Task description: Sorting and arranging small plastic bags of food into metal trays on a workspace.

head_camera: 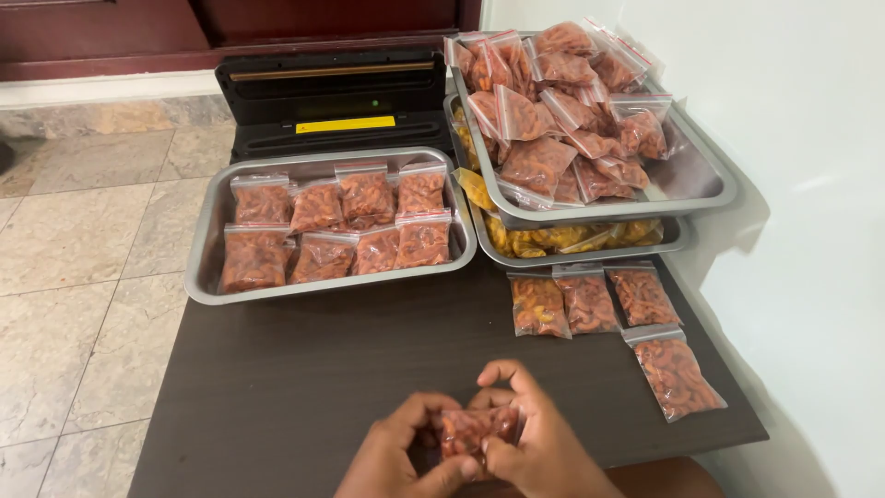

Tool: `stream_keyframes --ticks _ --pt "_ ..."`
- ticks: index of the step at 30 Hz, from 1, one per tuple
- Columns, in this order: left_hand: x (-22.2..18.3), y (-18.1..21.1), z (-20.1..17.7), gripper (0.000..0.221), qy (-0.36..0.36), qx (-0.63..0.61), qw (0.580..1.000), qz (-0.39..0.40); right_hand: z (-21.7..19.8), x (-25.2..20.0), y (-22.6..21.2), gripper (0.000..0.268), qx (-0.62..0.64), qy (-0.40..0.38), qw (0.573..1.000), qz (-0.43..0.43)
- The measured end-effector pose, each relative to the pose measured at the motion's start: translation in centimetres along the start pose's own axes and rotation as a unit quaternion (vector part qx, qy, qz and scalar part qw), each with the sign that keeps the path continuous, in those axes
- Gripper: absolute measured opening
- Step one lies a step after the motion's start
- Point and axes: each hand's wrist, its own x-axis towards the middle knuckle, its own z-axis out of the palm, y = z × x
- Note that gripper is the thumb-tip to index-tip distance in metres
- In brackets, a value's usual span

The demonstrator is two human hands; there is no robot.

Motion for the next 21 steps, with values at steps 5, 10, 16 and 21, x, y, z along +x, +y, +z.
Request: stream_keyframes --ticks 5,10,16,21 --pt "-0.1 0.2 0.3 0.026 0.008 0.016 0.999 -0.026 -0.9 0.2 1.1 0.05 0.027 -0.031 0.999 -0.031" --pt "0.2 -1.5 -0.1 0.01 0.048 -0.003 0.999 0.004 -0.6 -0.2 -0.7 0.023 0.007 0.008 0.999 -0.038" --pt "0.1 -1.4 0.3 0.012 0.111 0.029 0.993 0.003 -2.0 -0.1 -0.2 0.018 -0.107 0.037 0.989 -0.1" --pt "0.1 -1.6 0.7 0.01 0.169 0.043 0.984 0.039 -2.0 -0.4 -0.4 0.01 -0.149 0.05 0.983 -0.099"
